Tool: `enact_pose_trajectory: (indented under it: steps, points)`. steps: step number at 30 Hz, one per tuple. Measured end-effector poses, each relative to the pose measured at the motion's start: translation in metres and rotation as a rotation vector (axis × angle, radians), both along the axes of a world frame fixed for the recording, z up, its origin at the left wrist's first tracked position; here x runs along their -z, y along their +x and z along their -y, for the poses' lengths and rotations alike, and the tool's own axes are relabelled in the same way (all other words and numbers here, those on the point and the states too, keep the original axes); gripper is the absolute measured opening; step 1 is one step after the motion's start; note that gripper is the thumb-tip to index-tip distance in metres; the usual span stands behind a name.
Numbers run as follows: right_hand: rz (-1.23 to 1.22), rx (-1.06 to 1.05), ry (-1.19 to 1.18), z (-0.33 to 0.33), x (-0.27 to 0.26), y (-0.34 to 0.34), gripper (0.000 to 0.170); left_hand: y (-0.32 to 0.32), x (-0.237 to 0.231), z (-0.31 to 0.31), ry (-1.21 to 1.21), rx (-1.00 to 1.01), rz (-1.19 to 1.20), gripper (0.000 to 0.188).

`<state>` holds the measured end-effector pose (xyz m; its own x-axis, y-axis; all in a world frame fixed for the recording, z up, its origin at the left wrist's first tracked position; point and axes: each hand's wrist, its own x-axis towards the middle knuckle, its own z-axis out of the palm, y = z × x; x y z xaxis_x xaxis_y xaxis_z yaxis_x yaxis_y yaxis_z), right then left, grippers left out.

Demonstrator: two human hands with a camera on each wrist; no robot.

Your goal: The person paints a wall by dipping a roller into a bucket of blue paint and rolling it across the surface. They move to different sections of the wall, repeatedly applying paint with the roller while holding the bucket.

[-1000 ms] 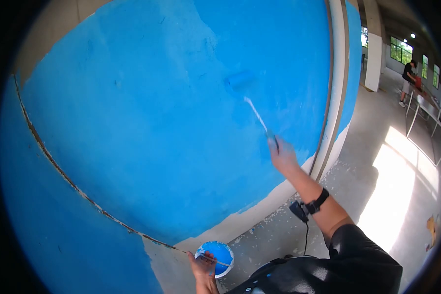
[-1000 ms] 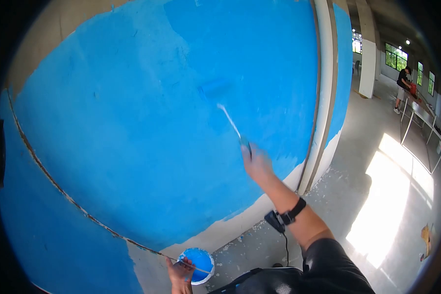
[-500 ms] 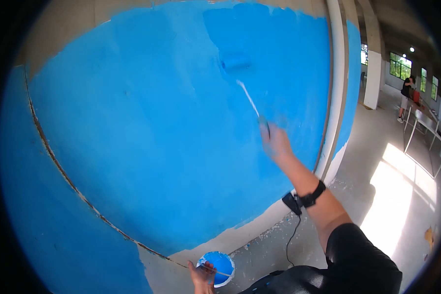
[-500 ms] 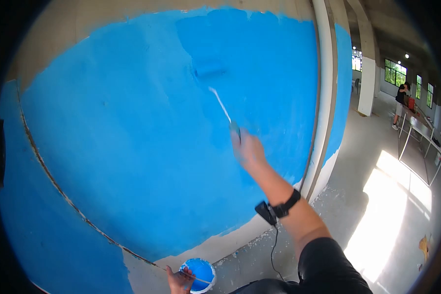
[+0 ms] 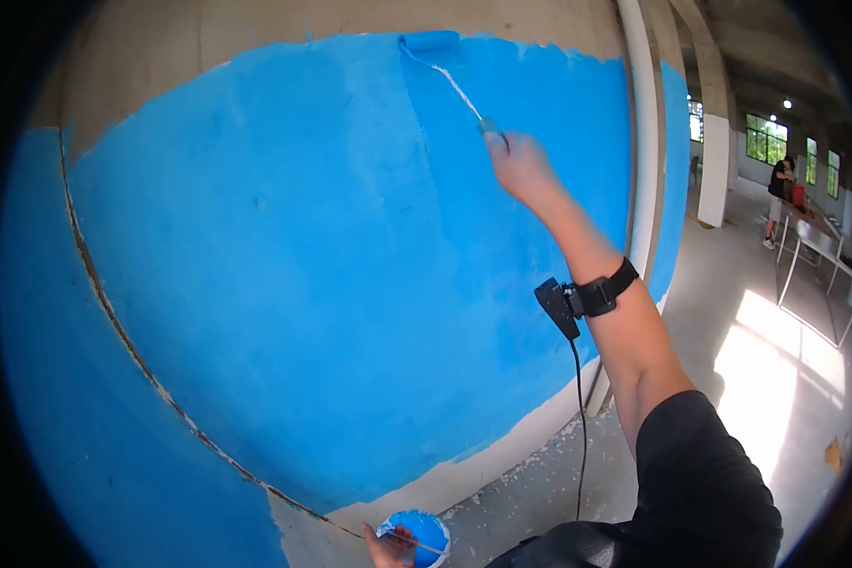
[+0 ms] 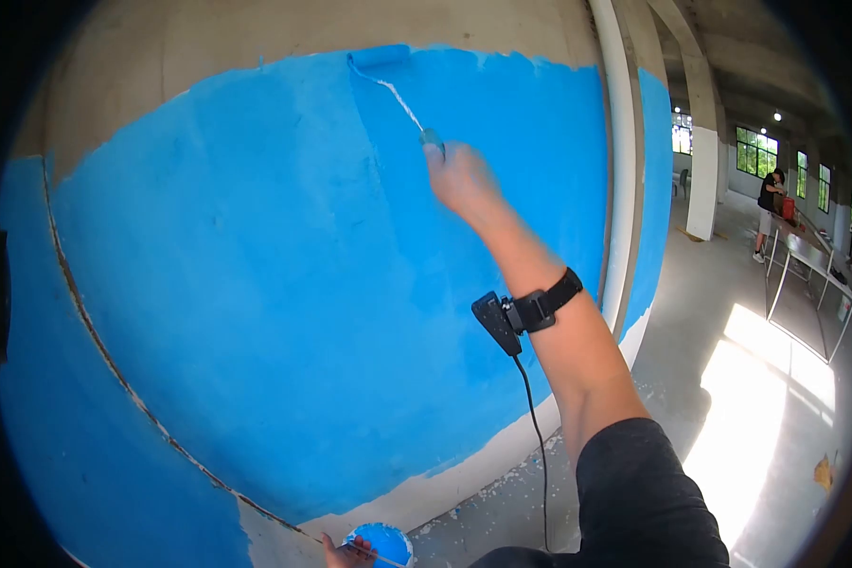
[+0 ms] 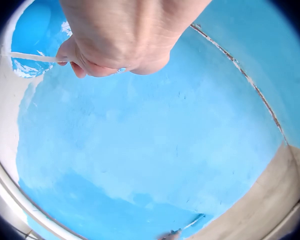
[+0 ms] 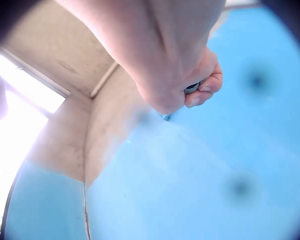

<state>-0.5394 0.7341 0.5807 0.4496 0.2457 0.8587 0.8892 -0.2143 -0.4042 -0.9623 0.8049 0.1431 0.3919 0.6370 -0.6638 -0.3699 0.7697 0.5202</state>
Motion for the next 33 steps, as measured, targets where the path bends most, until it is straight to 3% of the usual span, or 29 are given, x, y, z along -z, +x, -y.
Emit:
enact_pose_trajectory:
  steps: [3,7,10,14,16,17,20,24,28,31,33]
  points:
    - [-0.031,-0.036,-0.003,0.002,0.007,-0.005,0.041,-0.011,0.019,-0.004,0.024,-0.021,-0.022,0.069]
    - [-0.119,-0.038,0.017,-0.005,0.095,-0.025,0.039,-0.016,0.020,-0.004,0.039,-0.049,-0.021,0.072]
    - [-0.088,-0.049,0.071,-0.008,0.101,-0.031,0.037,-0.024,0.025,-0.007,0.026,-0.026,0.002,0.076]
    - [0.076,-0.046,0.098,-0.025,0.022,-0.005,0.043,-0.034,0.022,-0.004,-0.048,-0.087,-0.068,0.076]
    - [-0.062,-0.043,0.030,-0.020,-0.007,-0.019,0.045,-0.032,-0.004,0.007,-0.045,-0.120,-0.038,0.076]
    - [-0.079,-0.040,0.016,-0.022,0.003,-0.019,0.045,-0.031,-0.001,0.006,-0.047,-0.131,-0.066,0.077]
    - [-0.094,0.056,-0.085,-0.025,0.062,-0.022,0.045,-0.033,-0.011,0.011,-0.040,-0.142,-0.049,0.074]
    - [-0.334,0.152,-0.323,-0.007,0.216,-0.052,0.041,-0.039,-0.015,0.010,-0.047,-0.135,-0.079,0.075]
    - [-0.510,0.128,-0.466,0.021,0.334,-0.092,0.035,-0.043,-0.013,0.009,-0.054,-0.099,-0.129,0.071]
    - [-0.534,0.103,-0.467,0.029,0.364,-0.099,0.035,-0.047,-0.016,0.011,-0.043,-0.081,-0.132,0.071]
    - [-0.511,0.097,-0.394,0.023,0.335,-0.088,0.035,-0.049,-0.018,0.012,-0.044,-0.097,-0.153,0.071]
